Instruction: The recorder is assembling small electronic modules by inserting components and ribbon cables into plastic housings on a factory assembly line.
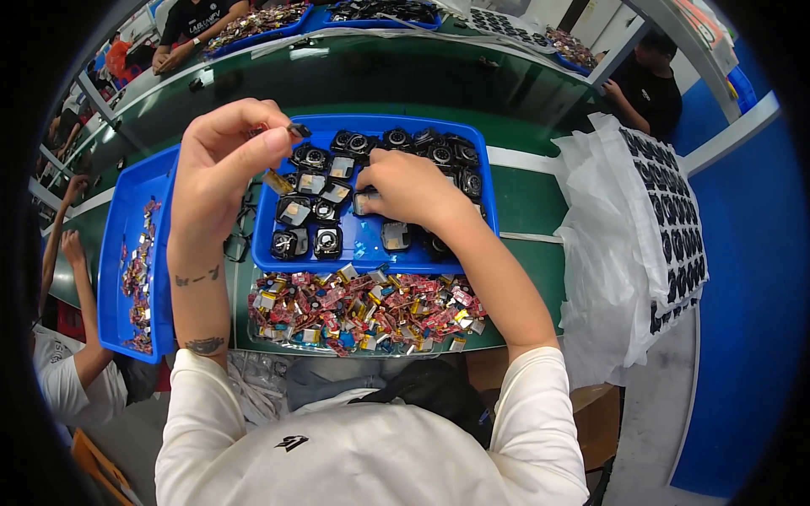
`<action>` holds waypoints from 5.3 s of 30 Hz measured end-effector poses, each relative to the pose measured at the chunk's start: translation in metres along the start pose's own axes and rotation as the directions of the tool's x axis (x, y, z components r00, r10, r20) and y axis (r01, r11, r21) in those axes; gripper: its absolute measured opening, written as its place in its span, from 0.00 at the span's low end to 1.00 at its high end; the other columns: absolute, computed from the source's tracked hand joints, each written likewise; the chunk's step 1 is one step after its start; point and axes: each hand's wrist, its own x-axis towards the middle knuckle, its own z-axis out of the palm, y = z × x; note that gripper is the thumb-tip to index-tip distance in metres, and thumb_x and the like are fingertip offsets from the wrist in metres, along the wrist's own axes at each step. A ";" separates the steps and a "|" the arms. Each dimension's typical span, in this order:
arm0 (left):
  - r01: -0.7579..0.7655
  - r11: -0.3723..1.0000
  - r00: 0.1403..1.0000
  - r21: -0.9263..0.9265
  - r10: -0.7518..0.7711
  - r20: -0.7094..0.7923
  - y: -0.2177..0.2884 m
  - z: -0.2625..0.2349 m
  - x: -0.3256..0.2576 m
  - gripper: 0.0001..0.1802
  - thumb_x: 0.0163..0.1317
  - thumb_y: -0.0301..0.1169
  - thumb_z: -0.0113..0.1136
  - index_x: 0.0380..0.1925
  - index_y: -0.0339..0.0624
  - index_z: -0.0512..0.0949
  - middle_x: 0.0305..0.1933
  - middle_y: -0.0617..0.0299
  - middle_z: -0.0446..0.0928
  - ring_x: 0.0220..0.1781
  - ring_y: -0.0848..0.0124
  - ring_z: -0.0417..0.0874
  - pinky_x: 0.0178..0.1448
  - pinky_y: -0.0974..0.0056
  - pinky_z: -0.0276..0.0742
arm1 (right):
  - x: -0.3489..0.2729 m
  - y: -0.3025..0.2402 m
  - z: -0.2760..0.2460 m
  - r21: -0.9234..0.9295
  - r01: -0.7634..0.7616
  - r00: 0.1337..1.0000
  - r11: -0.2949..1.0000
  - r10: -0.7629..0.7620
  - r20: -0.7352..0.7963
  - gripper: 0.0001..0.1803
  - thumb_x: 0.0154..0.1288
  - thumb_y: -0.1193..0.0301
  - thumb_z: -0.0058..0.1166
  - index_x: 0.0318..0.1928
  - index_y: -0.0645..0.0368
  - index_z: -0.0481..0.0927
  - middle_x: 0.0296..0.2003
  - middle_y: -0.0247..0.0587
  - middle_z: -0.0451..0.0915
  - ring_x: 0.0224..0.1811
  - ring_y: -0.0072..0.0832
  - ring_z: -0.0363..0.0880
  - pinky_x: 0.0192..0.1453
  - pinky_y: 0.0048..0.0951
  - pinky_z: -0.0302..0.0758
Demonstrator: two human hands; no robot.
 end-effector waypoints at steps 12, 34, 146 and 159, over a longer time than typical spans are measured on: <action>-0.036 0.998 0.997 0.041 0.039 -0.069 0.000 -0.003 0.001 0.06 0.56 0.26 0.64 0.32 0.34 0.81 0.29 0.66 0.79 0.32 0.82 0.76 0.36 0.77 0.70 | 0.002 -0.003 -0.046 0.921 0.119 0.962 0.372 0.188 -0.200 0.10 0.57 0.73 0.61 0.40 0.62 0.82 0.29 0.34 0.81 0.26 0.16 0.77 0.27 0.18 0.73; 0.114 0.908 0.962 0.404 0.001 -0.274 -0.024 0.022 0.001 0.10 0.54 0.29 0.62 0.25 0.30 0.81 0.17 0.67 0.75 0.20 0.85 0.70 0.23 0.77 0.63 | -0.011 -0.051 -0.054 0.863 0.188 0.857 0.469 0.351 -0.377 0.13 0.58 0.80 0.56 0.45 0.67 0.78 0.32 0.37 0.81 0.32 0.17 0.80 0.38 0.16 0.77; 0.071 0.615 0.966 0.785 -0.240 0.100 -0.034 -0.008 -0.101 0.10 0.40 0.23 0.71 0.26 0.38 0.82 0.31 0.61 0.77 0.38 0.66 0.75 0.42 0.64 0.70 | -0.025 -0.046 -0.064 0.353 0.098 0.903 0.930 0.066 -0.424 0.14 0.59 0.64 0.59 0.26 0.63 0.80 0.14 0.40 0.74 0.14 0.30 0.71 0.21 0.27 0.66; -0.046 0.838 0.983 0.544 -0.060 0.176 -0.007 0.004 -0.054 0.07 0.43 0.21 0.70 0.24 0.35 0.82 0.28 0.59 0.80 0.33 0.71 0.79 0.38 0.69 0.72 | -0.013 -0.043 -0.033 0.716 0.231 0.938 0.659 -0.347 0.017 0.12 0.62 0.69 0.52 0.42 0.63 0.80 0.35 0.47 0.82 0.36 0.39 0.81 0.42 0.34 0.75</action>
